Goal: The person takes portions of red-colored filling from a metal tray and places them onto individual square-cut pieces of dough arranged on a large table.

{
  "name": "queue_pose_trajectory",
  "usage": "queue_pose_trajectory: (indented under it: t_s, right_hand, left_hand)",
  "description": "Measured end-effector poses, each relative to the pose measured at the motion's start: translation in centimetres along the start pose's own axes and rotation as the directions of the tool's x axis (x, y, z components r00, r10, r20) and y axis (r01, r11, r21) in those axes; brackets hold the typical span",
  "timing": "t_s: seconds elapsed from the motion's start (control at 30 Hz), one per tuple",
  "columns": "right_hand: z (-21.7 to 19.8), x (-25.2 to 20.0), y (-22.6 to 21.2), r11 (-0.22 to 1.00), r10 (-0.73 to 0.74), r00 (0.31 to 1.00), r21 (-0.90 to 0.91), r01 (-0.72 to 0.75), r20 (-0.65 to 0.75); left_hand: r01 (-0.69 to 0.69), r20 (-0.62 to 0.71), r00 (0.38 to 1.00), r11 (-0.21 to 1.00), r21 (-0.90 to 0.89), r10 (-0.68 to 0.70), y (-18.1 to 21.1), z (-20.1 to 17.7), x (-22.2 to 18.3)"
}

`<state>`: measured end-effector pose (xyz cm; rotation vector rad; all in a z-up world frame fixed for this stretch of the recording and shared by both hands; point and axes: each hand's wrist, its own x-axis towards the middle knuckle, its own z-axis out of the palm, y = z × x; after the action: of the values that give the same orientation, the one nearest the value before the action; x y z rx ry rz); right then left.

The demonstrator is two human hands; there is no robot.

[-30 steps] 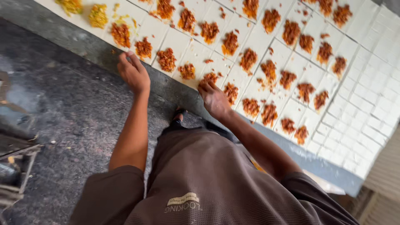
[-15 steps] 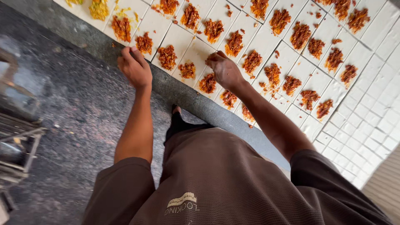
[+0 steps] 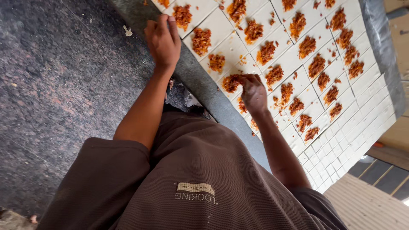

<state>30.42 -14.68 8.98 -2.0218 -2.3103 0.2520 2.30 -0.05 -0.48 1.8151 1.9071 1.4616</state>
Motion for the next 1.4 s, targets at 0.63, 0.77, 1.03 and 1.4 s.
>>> queue_pose_trajectory:
  t_s: [0.63, 0.77, 1.03, 1.4]
  right_hand:
    - [1.4, 10.4, -12.0, 0.949, -0.304, 0.952, 0.072, 0.306, -0.033]
    - [0.5, 14.1, -9.2, 0.953, 0.019, 0.999, 0.302, -0.031, 0.046]
    - [4.5, 19.9, -8.8, 0.988, -0.03, 0.994, 0.154, 0.014, 0.104]
    - [2.3, 15.7, -6.7, 0.945, -0.293, 0.951, 0.179, 0.273, 0.101]
  left_hand:
    - [0.01, 0.05, 0.999, 1.0, -0.012, -0.01, -3.6, -0.7, 3.4]
    - [-0.009, 0.029, 1.0, 0.998, 0.066, 0.007, -4.0, 0.6, 3.4]
    - [-0.056, 0.029, 0.998, 0.994, 0.093, 0.054, -3.6, 0.4, 3.5]
    - [-0.071, 0.027, 0.997, 0.988, 0.135, 0.068, -3.2, 0.2, 3.6]
